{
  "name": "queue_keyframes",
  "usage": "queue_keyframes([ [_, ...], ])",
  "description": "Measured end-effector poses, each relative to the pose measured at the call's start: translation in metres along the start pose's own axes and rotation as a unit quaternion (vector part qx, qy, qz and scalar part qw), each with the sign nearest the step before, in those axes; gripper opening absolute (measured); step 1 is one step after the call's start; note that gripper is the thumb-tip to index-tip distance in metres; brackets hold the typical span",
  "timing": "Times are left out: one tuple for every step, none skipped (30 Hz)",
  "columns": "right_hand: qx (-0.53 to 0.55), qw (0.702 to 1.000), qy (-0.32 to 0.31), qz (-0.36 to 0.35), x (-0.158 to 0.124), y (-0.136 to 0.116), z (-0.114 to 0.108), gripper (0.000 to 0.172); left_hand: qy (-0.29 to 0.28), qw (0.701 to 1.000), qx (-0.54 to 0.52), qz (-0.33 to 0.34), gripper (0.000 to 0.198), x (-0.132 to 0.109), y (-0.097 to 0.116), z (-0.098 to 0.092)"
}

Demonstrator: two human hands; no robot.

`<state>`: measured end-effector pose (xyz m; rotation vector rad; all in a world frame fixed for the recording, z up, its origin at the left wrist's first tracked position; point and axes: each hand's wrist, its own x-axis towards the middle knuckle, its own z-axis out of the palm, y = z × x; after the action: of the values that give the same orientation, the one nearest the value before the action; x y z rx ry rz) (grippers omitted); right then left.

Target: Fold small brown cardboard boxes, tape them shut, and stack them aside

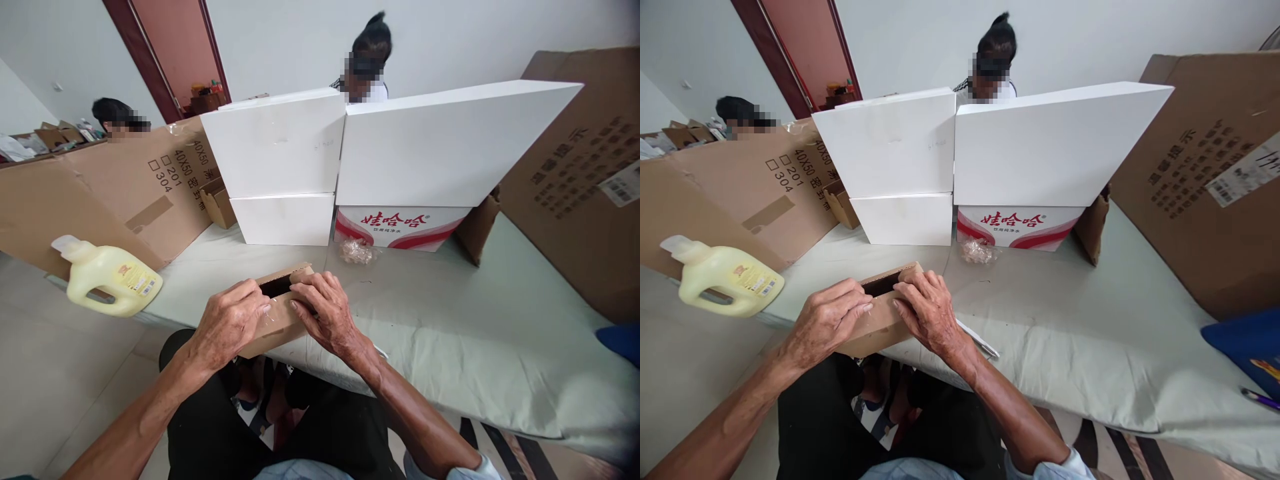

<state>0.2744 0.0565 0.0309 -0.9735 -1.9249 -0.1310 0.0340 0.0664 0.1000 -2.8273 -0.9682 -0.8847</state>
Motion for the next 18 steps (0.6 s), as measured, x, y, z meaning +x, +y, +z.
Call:
queue_keyframes([
  [-0.002, 1.000, -0.007, 0.007, -0.0001, -0.0002, -0.0002, 0.017, 0.015, 0.999, 0.025, 0.015, 0.026, 0.0001, 0.0007, 0.0016],
  [-0.004, 1.000, -0.013, 0.013, -0.0002, -0.0004, -0.0003, 0.018, 0.031, 0.998, 0.055, 0.031, 0.027, 0.0002, 0.0015, 0.0029],
  [-0.004, 1.000, -0.018, 0.018, -0.0003, -0.0006, -0.0002, 0.019, 0.047, 0.994, 0.086, 0.049, 0.027, 0.0004, 0.0025, 0.0038],
  [-0.005, 1.000, -0.021, 0.021, -0.0004, -0.0008, 0.0000, 0.020, 0.063, 0.989, 0.115, 0.068, 0.027, 0.0007, 0.0034, 0.0045],
  [-0.005, 1.000, -0.021, 0.022, -0.0005, -0.0010, 0.0002, 0.021, 0.076, 0.984, 0.140, 0.086, 0.027, 0.0011, 0.0043, 0.0048],
  [-0.006, 1.000, -0.020, 0.022, -0.0006, -0.0012, 0.0006, 0.021, 0.084, 0.978, 0.159, 0.101, 0.028, 0.0015, 0.0049, 0.0050],
  [-0.007, 1.000, -0.018, 0.021, -0.0008, -0.0015, 0.0009, 0.021, 0.087, 0.974, 0.174, 0.112, 0.028, 0.0018, 0.0055, 0.0050],
  [-0.008, 1.000, -0.016, 0.020, -0.0011, -0.0019, 0.0012, 0.021, 0.086, 0.972, 0.185, 0.120, 0.029, 0.0021, 0.0058, 0.0050],
  [-0.008, 1.000, -0.014, 0.020, -0.0015, -0.0022, 0.0015, 0.021, 0.082, 0.970, 0.191, 0.124, 0.030, 0.0021, 0.0060, 0.0049],
  [-0.007, 1.000, -0.012, 0.019, -0.0018, -0.0026, 0.0015, 0.021, 0.077, 0.970, 0.193, 0.125, 0.030, 0.0019, 0.0059, 0.0050],
  [-0.006, 1.000, -0.009, 0.018, -0.0022, -0.0029, 0.0016, 0.021, 0.071, 0.971, 0.189, 0.124, 0.030, 0.0015, 0.0057, 0.0051],
  [-0.003, 1.000, -0.005, 0.016, -0.0025, -0.0031, 0.0015, 0.020, 0.067, 0.973, 0.182, 0.121, 0.030, 0.0008, 0.0053, 0.0054],
  [0.000, 1.000, -0.001, 0.013, -0.0028, -0.0033, 0.0014, 0.020, 0.062, 0.976, 0.172, 0.118, 0.029, -0.0002, 0.0048, 0.0058],
  [0.003, 1.000, 0.003, 0.010, -0.0029, -0.0034, 0.0014, 0.020, 0.058, 0.979, 0.160, 0.114, 0.028, -0.0013, 0.0042, 0.0064],
  [0.005, 1.000, 0.005, 0.006, -0.0030, -0.0034, 0.0014, 0.020, 0.056, 0.981, 0.147, 0.111, 0.028, -0.0024, 0.0036, 0.0070],
  [0.005, 1.000, 0.005, 0.005, -0.0030, -0.0033, 0.0015, 0.020, 0.055, 0.983, 0.135, 0.109, 0.027, -0.0036, 0.0032, 0.0078],
  [0.004, 1.000, 0.002, 0.007, -0.0030, -0.0031, 0.0015, 0.020, 0.056, 0.985, 0.125, 0.105, 0.027, -0.0046, 0.0029, 0.0085],
  [0.001, 1.000, -0.003, 0.010, -0.0029, -0.0029, 0.0016, 0.021, 0.056, 0.986, 0.116, 0.101, 0.026, -0.0055, 0.0028, 0.0091],
])
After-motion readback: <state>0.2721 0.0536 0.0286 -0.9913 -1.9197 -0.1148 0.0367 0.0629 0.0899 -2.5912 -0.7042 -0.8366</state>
